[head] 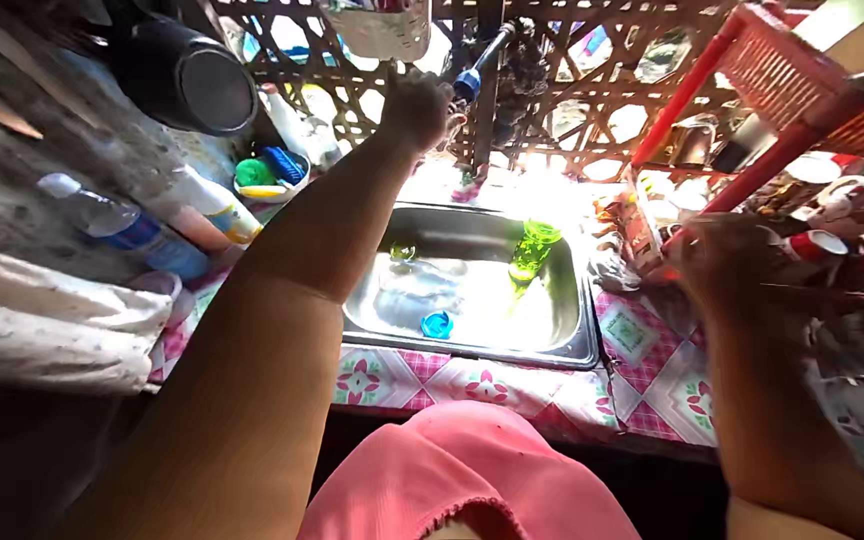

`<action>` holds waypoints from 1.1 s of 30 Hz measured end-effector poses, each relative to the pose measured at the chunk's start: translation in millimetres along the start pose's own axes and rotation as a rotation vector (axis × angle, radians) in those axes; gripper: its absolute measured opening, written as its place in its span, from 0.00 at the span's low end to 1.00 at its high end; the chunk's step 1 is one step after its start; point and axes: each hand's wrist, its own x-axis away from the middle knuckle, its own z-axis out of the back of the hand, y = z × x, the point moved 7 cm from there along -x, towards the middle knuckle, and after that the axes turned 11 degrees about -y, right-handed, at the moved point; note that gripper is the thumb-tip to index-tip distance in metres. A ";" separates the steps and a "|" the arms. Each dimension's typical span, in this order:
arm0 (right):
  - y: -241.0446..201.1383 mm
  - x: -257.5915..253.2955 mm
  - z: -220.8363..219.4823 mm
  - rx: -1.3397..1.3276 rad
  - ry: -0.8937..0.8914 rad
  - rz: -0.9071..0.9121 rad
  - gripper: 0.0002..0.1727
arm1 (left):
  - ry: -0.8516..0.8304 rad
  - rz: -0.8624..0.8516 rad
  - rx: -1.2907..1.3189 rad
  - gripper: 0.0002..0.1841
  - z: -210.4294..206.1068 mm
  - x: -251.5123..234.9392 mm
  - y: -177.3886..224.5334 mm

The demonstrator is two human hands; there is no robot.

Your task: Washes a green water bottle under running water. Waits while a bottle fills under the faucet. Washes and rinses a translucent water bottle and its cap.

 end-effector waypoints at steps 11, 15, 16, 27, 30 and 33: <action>-152.8 -112.6 -230.8 -0.181 -0.814 -0.075 0.16 | 0.153 -0.297 -0.009 0.15 -10.0 -2.2 -28.8; -228.1 -147.8 -235.4 -0.164 -0.866 0.087 0.16 | 0.205 -0.342 -0.054 0.15 -9.4 -4.4 -22.9; -245.5 -153.7 -231.6 -0.145 -0.886 0.127 0.16 | 0.215 -0.340 -0.053 0.16 -8.3 -4.9 -21.4; -279.2 -184.9 -239.1 -0.369 -0.835 0.150 0.21 | 0.270 -0.262 -0.005 0.12 -14.3 -6.4 -17.6; -277.0 -187.2 -239.1 -0.436 -0.812 0.075 0.25 | 0.275 -0.247 -0.014 0.14 -15.1 -8.7 -16.8; -283.0 -185.5 -234.4 -0.435 -0.828 0.102 0.25 | 0.309 -0.259 0.071 0.15 -17.1 -9.5 -24.4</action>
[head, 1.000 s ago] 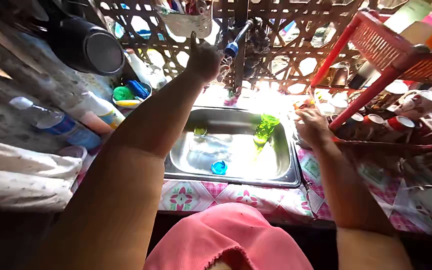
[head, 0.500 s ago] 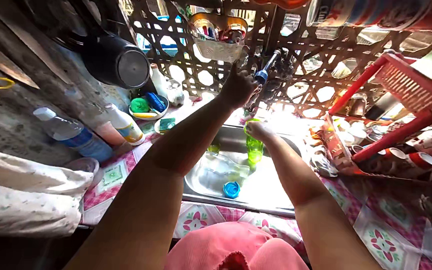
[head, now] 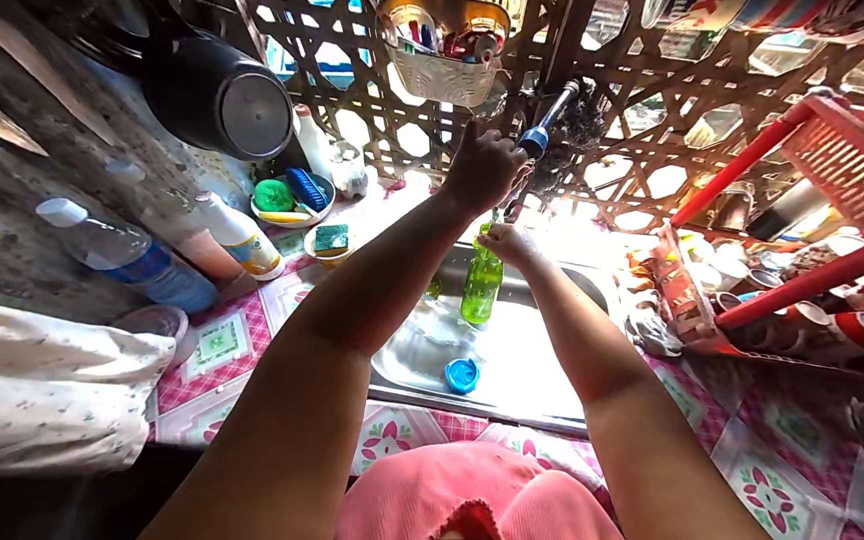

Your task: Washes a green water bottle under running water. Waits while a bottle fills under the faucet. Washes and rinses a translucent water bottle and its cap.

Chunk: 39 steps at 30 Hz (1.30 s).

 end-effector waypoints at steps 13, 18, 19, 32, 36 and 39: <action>-0.6 -6.6 -28.0 -0.005 -0.214 0.139 0.17 | -1.154 0.418 0.490 0.26 -269.7 215.7 -33.6; 22.1 -22.9 -34.1 -0.096 -0.241 0.009 0.30 | -0.860 0.420 0.659 0.28 -258.8 195.8 -35.7; 24.6 -26.2 -33.2 -0.099 -0.229 -0.038 0.32 | -0.714 0.426 0.748 0.37 -252.0 181.8 -36.0; -12.5 4.8 -9.0 0.186 -0.351 0.132 0.26 | -0.510 0.386 1.660 0.49 -221.7 117.1 7.7; -8.7 1.9 4.2 0.034 -0.078 -0.086 0.26 | -0.285 0.486 1.416 0.55 -224.0 109.5 -6.1; -18.2 -4.1 0.9 0.002 -0.049 -0.122 0.23 | -0.282 0.569 1.021 0.51 -215.6 103.1 -2.5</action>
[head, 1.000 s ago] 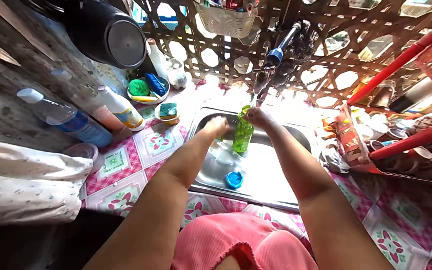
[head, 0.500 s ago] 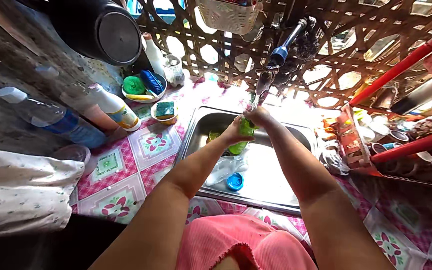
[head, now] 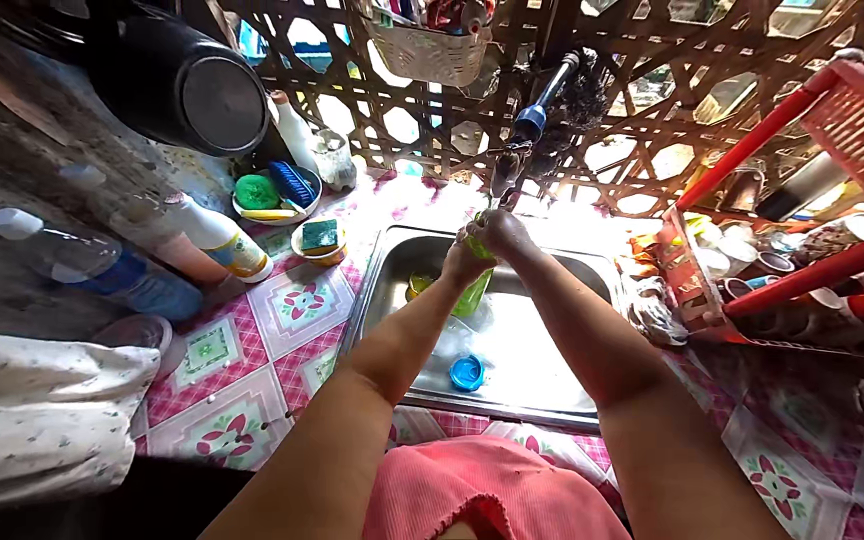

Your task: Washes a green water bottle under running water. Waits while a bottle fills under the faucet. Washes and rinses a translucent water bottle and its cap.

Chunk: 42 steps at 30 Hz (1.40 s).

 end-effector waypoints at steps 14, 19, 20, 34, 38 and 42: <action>55.4 12.7 -25.3 -1.010 -0.137 0.466 0.69 | -0.258 -0.020 0.728 0.50 -0.9 17.1 -15.6; 53.1 1.3 -19.5 -0.540 0.264 0.128 0.67 | -0.264 0.020 0.492 0.48 1.0 2.1 -67.2; 52.3 3.4 -18.2 -0.496 0.327 0.037 0.66 | -0.269 0.084 0.246 0.49 2.2 1.6 -86.6; 47.2 39.0 -40.1 -0.425 0.345 0.237 0.62 | -0.583 0.478 -0.747 0.17 -28.5 32.3 -137.9; 41.9 58.1 -38.2 -0.153 0.401 0.256 0.59 | -0.595 0.317 -0.724 0.15 -47.5 19.7 -103.4; 35.6 63.6 -45.5 0.209 0.247 0.173 0.54 | -0.538 0.251 -0.321 0.20 -55.0 0.1 -81.9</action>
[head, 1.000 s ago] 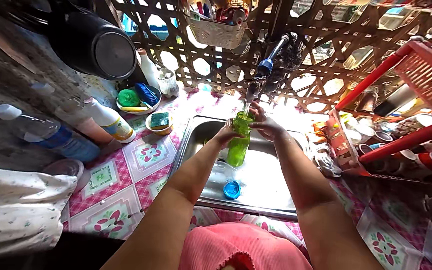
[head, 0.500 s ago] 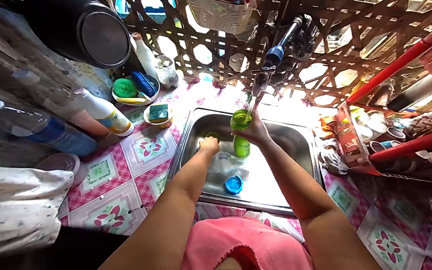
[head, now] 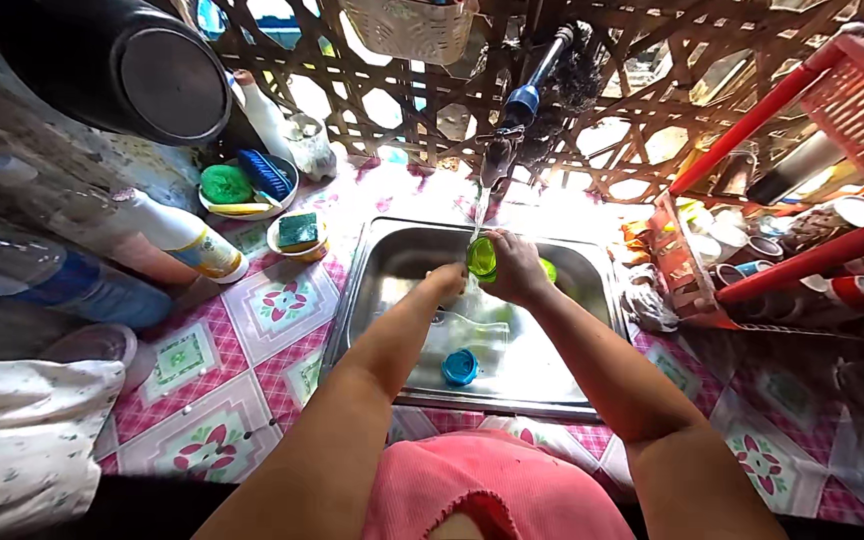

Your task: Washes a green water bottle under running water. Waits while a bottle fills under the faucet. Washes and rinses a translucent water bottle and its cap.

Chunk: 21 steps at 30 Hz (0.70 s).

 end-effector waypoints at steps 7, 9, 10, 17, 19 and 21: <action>5.8 0.5 -17.9 0.379 -0.197 0.010 0.41 | 0.093 -0.002 0.562 0.25 18.7 -7.1 13.5; 11.4 1.4 -19.5 0.411 -0.232 -0.026 0.36 | 0.064 -0.003 0.488 0.27 20.8 -6.0 21.3; 13.5 1.3 -20.2 0.431 -0.265 -0.045 0.34 | 0.047 0.004 0.475 0.27 21.7 -5.8 24.9; 15.9 0.5 -15.8 0.514 -0.304 -0.068 0.22 | 0.000 0.002 0.472 0.20 20.6 -14.9 43.7; 12.3 0.0 -14.6 0.532 -0.291 -0.057 0.20 | 0.012 0.004 0.433 0.20 19.8 -15.0 46.0; 7.8 -1.0 -13.0 0.544 -0.291 -0.054 0.19 | 0.038 0.019 0.406 0.21 20.4 -18.1 44.7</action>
